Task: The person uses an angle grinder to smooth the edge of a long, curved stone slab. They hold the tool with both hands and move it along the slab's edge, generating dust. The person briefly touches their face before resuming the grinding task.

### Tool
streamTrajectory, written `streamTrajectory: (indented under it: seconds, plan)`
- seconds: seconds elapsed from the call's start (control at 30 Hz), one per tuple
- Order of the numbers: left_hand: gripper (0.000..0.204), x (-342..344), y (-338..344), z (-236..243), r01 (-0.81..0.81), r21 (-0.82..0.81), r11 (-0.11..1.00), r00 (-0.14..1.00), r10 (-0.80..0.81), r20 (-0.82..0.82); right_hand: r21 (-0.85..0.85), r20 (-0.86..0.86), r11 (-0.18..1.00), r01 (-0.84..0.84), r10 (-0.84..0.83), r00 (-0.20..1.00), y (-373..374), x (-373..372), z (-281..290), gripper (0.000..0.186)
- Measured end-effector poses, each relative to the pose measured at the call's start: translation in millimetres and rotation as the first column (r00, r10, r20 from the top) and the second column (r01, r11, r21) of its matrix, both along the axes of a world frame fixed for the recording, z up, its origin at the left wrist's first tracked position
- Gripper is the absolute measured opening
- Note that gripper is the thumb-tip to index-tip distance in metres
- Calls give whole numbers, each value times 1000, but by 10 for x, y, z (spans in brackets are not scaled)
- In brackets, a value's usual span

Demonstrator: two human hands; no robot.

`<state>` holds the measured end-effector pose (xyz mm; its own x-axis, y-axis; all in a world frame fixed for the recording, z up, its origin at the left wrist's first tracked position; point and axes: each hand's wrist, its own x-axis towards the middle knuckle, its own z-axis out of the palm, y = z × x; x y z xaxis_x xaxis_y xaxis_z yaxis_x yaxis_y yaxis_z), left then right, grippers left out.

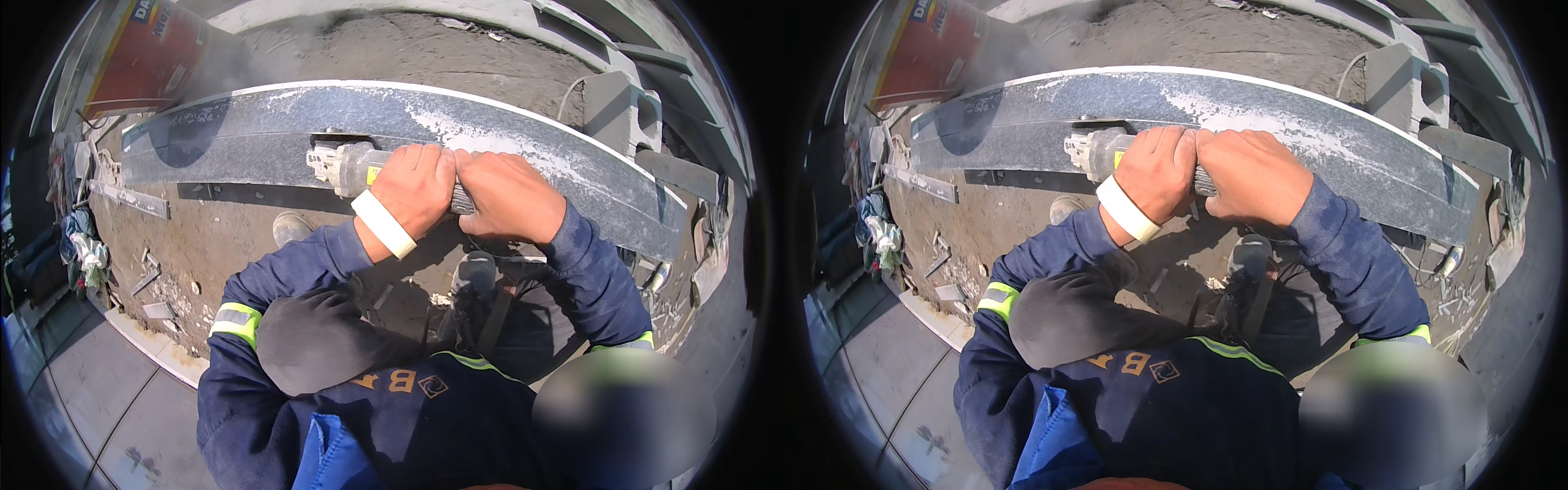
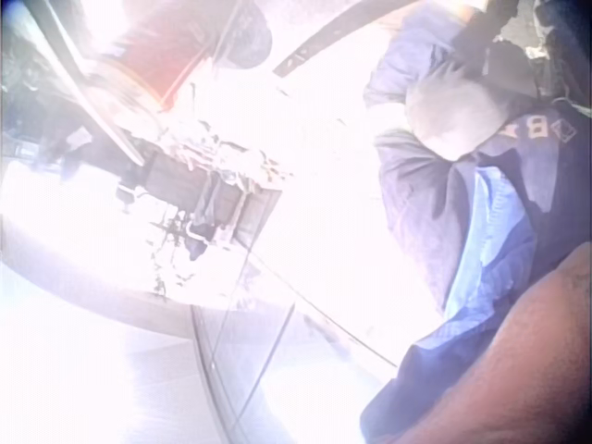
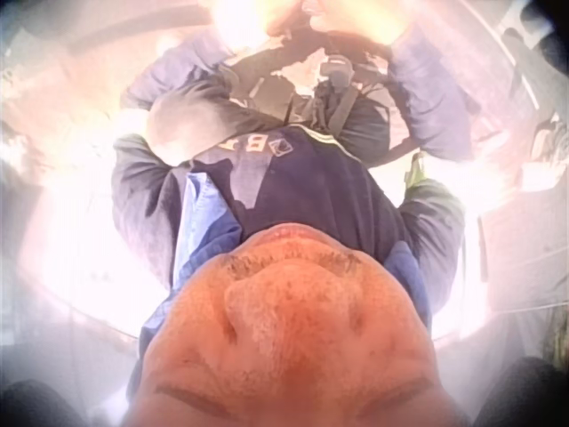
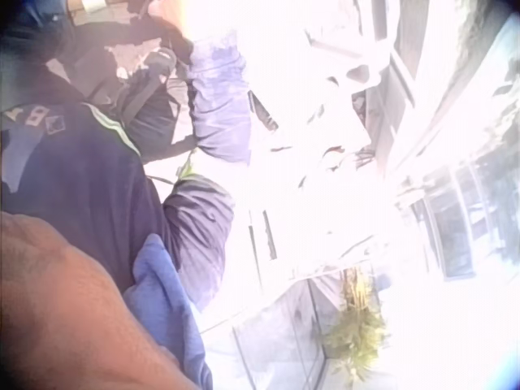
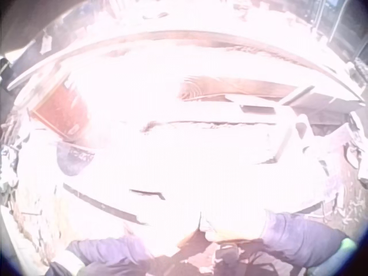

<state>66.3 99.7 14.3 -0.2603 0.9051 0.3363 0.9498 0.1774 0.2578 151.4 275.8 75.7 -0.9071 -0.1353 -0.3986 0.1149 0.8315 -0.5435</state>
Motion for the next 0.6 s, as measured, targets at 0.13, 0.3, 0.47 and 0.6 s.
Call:
streamTrajectory:
  seconds: [0.13,0.3,0.47,0.6]
  plan:
    - [19,-39,-33,-59,-13,6,1000,1000,14,-8,-15,16,1000,-10,11,1000,-11,-51,-41,42]
    - [23,81,34,76,23,38,999,1000,-23,20,76,4,997,-27,26,1000,34,109,115,50]
    - [24,134,79,64,28,16,999,999,-28,45,46,55,999,-28,25,998,65,124,196,48]
    - [24,19,-4,-8,10,-9,1000,999,-9,40,35,42,999,-32,31,999,-2,-17,42,44]
